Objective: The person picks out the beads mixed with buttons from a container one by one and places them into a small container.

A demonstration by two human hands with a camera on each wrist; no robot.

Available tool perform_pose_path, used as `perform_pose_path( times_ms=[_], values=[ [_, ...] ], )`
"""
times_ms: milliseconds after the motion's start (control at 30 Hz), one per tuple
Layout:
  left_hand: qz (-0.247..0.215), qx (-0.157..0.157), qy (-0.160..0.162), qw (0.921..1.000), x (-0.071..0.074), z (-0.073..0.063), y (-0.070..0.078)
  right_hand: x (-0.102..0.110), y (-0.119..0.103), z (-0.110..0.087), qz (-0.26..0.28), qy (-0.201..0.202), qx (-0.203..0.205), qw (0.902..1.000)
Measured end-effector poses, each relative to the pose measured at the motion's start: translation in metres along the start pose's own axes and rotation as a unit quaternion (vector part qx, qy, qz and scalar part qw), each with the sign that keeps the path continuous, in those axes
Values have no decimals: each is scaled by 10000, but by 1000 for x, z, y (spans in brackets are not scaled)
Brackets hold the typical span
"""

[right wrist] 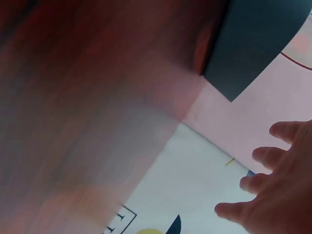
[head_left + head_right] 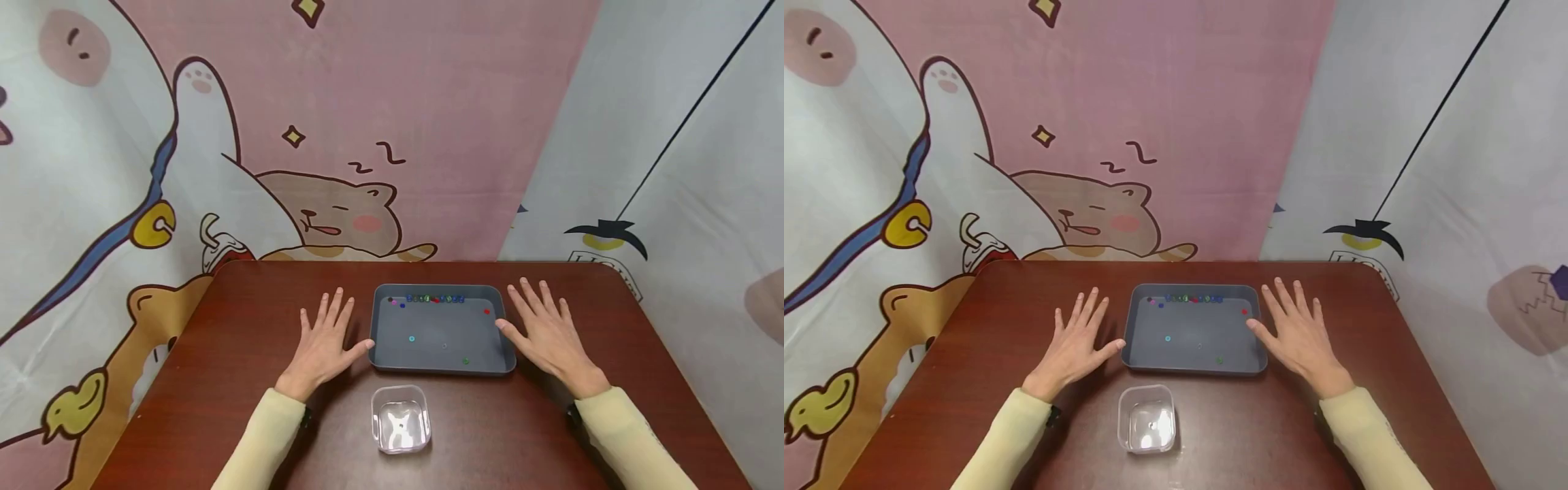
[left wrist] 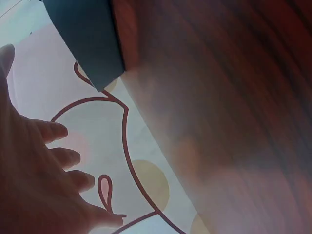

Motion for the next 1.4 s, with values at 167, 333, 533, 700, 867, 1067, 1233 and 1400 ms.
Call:
perform_pose_path(
  times_ms=[167,333,533,700,867,1067,1233,1400],
  values=[
    [-13,-155,-52,9999,-3,6,9,2,-10,8,186,109,357,9991],
    [-29,-273,-173,9995,-8,11,18,3,-18,16,357,127,598,9975],
    [91,-269,-396,9988,-14,15,23,4,-25,26,467,54,849,9953],
    [159,-268,-542,9980,-20,19,24,1,-31,33,461,-45,1051,9934],
    [175,-316,-527,9980,-23,20,27,-2,-35,40,342,-18,1191,9923],
    [173,-314,-569,9977,-25,21,29,-2,-41,46,102,-7,1354,9907],
    [142,-363,-608,9974,-27,22,29,-2,-43,52,27,18,1454,9894],
    [116,-387,-691,9968,-29,21,29,-6,-44,58,-42,-115,1399,9901]
  ],
)
Point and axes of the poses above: each hand's wrist, its own z-axis towards the middle knuckle, its own x-axis out of the back of the hand, y = z × x, the point moved 6 cm from there along z, towards the middle knuckle, and after that the axes turned 14 degrees about -y, right-handed, at the moved point
